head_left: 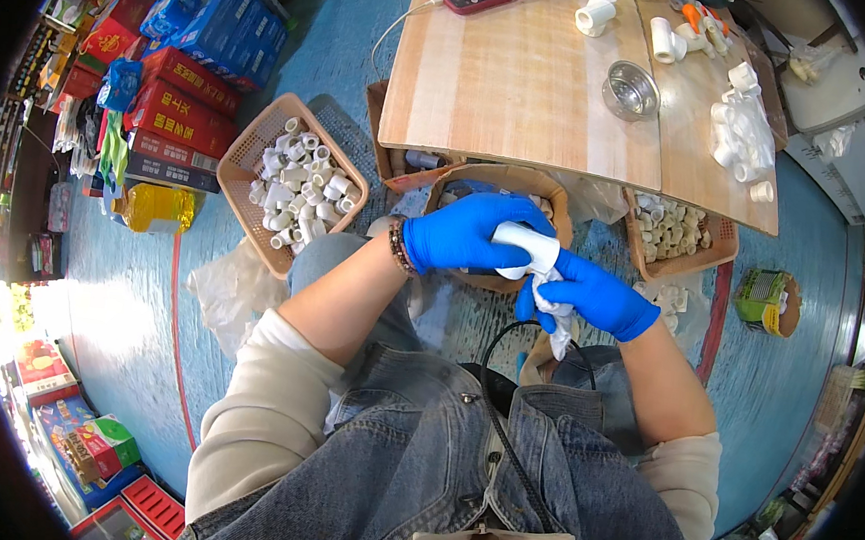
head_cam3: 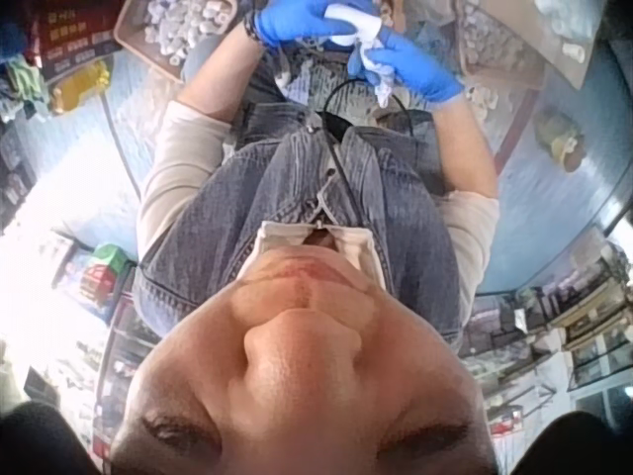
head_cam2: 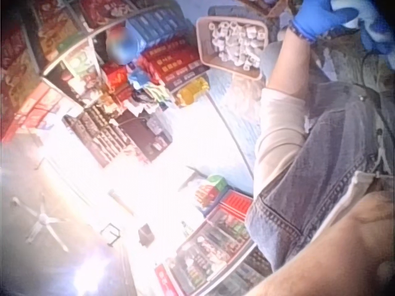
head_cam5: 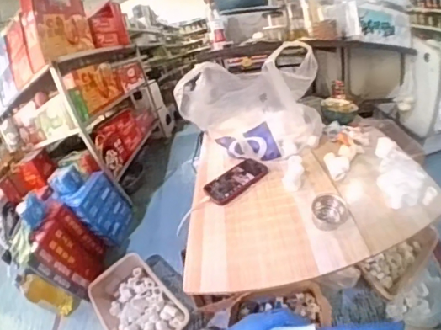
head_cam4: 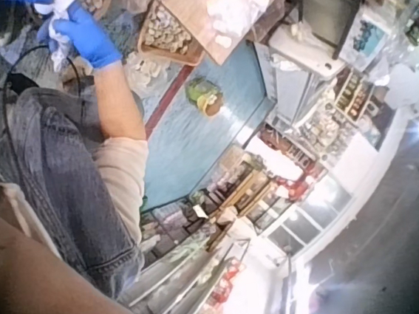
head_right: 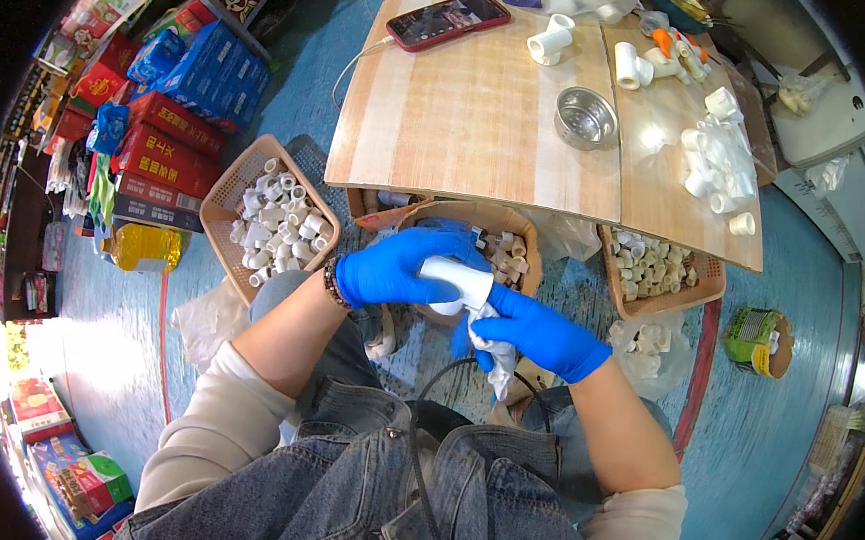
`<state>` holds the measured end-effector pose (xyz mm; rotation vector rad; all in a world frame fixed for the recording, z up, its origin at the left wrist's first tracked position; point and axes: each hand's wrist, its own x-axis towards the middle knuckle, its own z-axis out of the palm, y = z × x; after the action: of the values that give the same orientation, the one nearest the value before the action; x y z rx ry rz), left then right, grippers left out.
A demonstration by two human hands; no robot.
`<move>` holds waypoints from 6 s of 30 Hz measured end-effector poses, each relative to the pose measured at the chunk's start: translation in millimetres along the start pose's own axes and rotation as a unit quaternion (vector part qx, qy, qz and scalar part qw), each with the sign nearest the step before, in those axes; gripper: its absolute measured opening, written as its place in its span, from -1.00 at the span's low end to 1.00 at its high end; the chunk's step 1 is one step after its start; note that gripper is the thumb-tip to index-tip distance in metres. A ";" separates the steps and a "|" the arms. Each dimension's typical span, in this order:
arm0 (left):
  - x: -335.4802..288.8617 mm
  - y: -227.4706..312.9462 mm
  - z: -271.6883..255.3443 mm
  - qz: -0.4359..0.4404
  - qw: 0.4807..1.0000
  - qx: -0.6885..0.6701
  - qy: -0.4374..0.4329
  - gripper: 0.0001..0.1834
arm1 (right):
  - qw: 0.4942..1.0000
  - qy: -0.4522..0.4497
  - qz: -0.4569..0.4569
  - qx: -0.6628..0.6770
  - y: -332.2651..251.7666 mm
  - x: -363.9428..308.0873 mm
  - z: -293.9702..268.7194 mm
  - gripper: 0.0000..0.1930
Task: The person sits on the floor and wipes white plastic pipe fittings with a white cloth. They pick up each fitting from a cardboard box, wipe it thoroughly, and place it into a plastic basket. The person repeats this process for multiple fittings.
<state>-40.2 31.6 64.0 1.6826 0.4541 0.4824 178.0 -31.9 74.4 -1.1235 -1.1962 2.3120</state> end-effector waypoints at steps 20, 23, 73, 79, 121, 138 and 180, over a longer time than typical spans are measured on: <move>3.5 -6.7 -2.1 -0.056 0.981 -0.184 0.029 -0.62 | 0.999 0.021 -0.038 0.010 -11.0 -3.5 -1.0 -0.60; 4.2 -7.8 -2.5 -0.100 0.957 -0.270 0.031 -0.63 | 0.990 0.029 -0.038 -0.131 -16.2 -3.2 0.0 -0.56; -4.5 -8.0 -4.1 0.095 0.972 -0.081 0.197 -0.41 | 0.975 0.148 -0.103 -0.128 8.1 11.8 -21.7 -0.58; -3.8 -9.6 -13.8 0.079 0.975 0.010 0.206 -0.41 | 0.978 0.181 -0.102 -0.035 1.4 29.5 -20.0 -0.54; 6.7 -15.2 -12.7 0.030 0.874 -0.399 0.274 -0.56 | 0.826 0.382 -0.220 -0.350 -14.8 17.0 -24.9 -0.61; 1.8 -26.0 -12.5 0.090 0.759 -0.610 0.209 -0.44 | 0.839 0.456 -0.237 -0.175 -38.6 8.3 -39.6 -0.71; -53.7 130.1 98.9 0.046 0.981 0.117 0.151 -0.49 | 0.948 0.035 -0.310 -0.054 25.9 -78.7 62.5 -0.70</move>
<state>-26.7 -99.5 174.5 1.8695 0.6763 0.7834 183.6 -127.2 115.1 -0.7076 -1.4122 1.7322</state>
